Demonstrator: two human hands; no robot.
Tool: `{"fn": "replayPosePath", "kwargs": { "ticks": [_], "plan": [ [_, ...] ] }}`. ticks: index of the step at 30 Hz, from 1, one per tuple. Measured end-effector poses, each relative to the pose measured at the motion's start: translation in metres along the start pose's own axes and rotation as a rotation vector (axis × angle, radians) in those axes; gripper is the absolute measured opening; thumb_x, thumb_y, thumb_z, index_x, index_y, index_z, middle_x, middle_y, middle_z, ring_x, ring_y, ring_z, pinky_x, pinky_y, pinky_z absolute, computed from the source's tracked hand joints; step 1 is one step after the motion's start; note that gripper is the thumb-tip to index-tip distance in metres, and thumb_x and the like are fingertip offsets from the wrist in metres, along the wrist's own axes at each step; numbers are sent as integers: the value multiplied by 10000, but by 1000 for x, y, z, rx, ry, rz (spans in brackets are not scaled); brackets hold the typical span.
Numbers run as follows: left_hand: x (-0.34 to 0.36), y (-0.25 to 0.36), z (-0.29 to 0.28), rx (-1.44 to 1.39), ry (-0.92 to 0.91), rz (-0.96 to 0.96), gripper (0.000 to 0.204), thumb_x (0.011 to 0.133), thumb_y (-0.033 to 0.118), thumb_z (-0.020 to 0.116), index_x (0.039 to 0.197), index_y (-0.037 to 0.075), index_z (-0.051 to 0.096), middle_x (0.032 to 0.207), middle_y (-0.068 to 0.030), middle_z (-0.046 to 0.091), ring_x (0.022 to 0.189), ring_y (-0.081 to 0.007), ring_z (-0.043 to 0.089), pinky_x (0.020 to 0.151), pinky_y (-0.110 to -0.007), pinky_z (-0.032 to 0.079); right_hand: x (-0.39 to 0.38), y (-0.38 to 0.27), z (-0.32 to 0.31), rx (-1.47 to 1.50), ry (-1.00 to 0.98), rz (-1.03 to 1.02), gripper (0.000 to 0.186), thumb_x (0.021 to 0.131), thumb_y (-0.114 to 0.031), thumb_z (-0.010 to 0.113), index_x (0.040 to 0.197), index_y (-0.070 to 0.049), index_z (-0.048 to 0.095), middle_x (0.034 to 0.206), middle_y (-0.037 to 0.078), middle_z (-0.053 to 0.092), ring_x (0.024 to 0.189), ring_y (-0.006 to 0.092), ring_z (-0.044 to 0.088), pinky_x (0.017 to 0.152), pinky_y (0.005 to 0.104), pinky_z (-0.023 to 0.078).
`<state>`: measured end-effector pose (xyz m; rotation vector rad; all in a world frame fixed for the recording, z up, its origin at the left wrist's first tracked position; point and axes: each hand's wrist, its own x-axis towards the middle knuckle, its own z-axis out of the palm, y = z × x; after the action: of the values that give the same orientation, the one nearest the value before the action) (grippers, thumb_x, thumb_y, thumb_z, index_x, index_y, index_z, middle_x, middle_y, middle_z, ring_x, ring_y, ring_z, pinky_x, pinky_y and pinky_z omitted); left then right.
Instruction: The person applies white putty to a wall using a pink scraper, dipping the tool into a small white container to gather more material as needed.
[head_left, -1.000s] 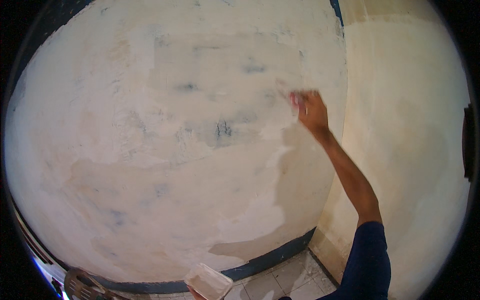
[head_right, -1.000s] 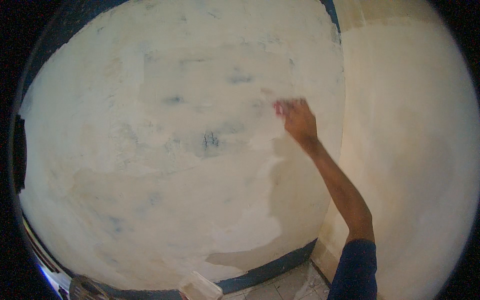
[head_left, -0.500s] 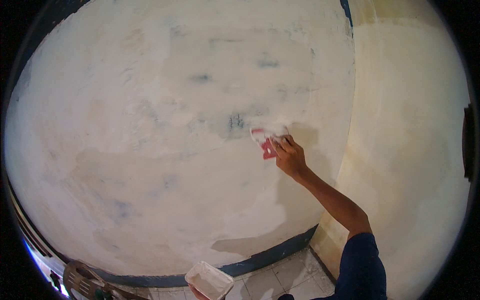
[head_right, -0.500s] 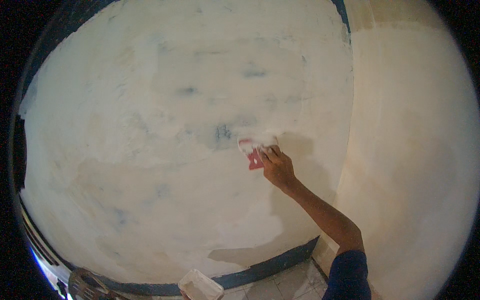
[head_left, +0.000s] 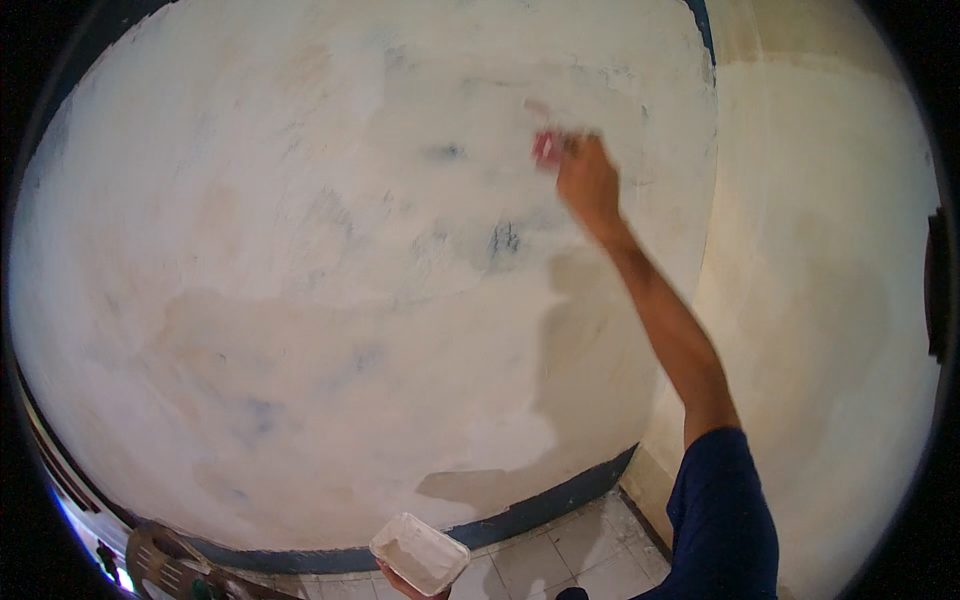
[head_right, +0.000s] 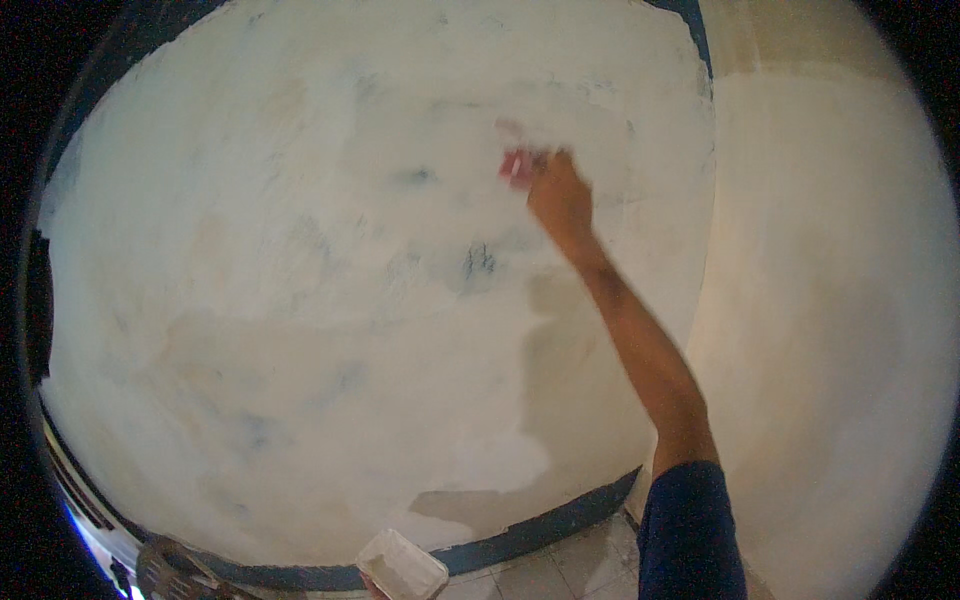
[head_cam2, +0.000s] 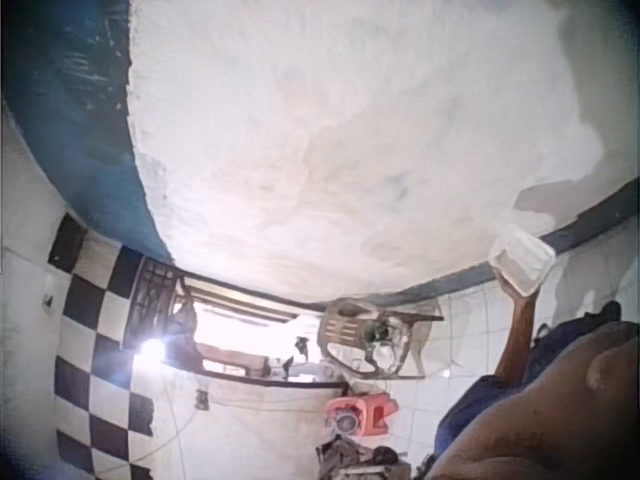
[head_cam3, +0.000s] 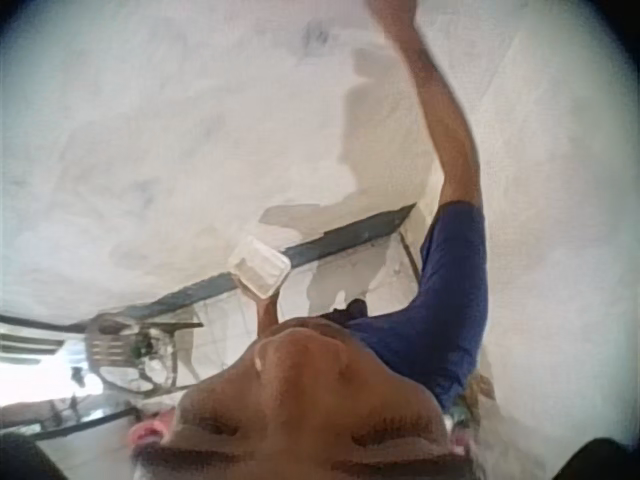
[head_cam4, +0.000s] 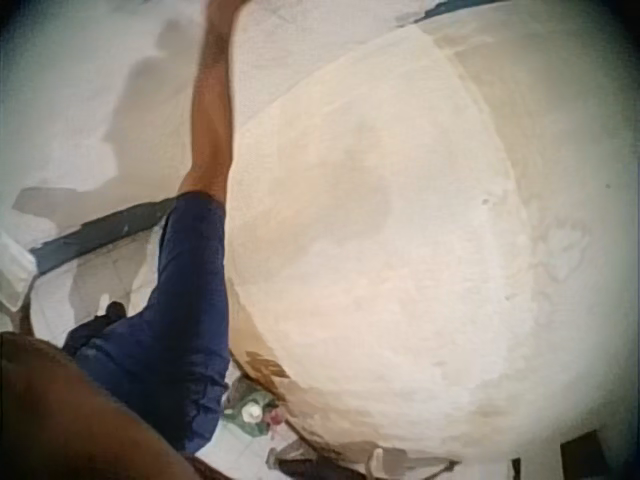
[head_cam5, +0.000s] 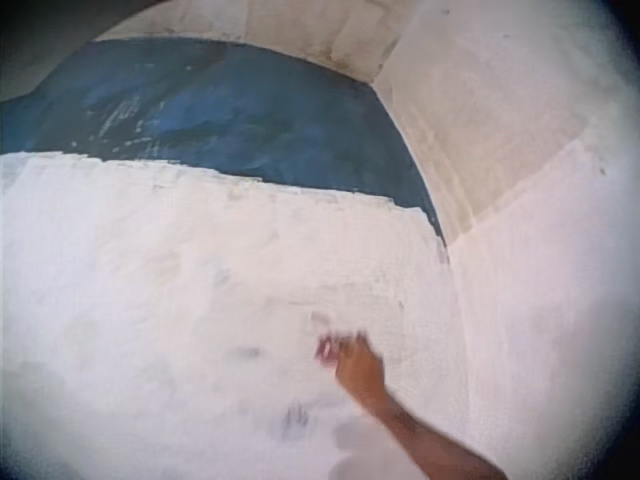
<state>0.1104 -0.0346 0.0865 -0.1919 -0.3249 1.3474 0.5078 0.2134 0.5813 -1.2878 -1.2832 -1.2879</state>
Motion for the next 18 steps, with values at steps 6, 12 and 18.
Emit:
{"fn": "replayPosePath", "kwargs": {
  "ticks": [6, 12, 18],
  "plan": [
    [-13, 33, -11, 498, 335, 331, 631, 868, 577, 548, 1315, 133, 517, 1248, -62, 592, 1107, -265, 575, 973, -468, 466, -208, -137, -31, 298, -220, -163, 434, 737, -7, 595, 1170, -20, 624, 1099, 89, 605, 980, 290, 573, 757, 369, 538],
    [10, 9, 30, 640, 83, 183, 758, 881, 680, 390, 1436, 164, 382, 1427, -121, 444, 1249, -375, 478, 1001, -599, 410, -219, -155, -113, 720, -341, -61, 382, 691, 46, 631, 1061, -36, 685, 953, 89, 650, 912, 280, 613, 745, 363, 534],
    [25, 12, 54, 782, 285, 279, 763, 931, 655, 346, 1455, 100, 332, 1437, -142, 424, 1272, -330, 466, 1054, -491, 402, -245, -232, -176, 1195, -1054, 435, 94, 792, -72, 660, 855, -4, 648, 778, 141, 655, 643, 201, 625, 584, 316, 472]
  ]
}}
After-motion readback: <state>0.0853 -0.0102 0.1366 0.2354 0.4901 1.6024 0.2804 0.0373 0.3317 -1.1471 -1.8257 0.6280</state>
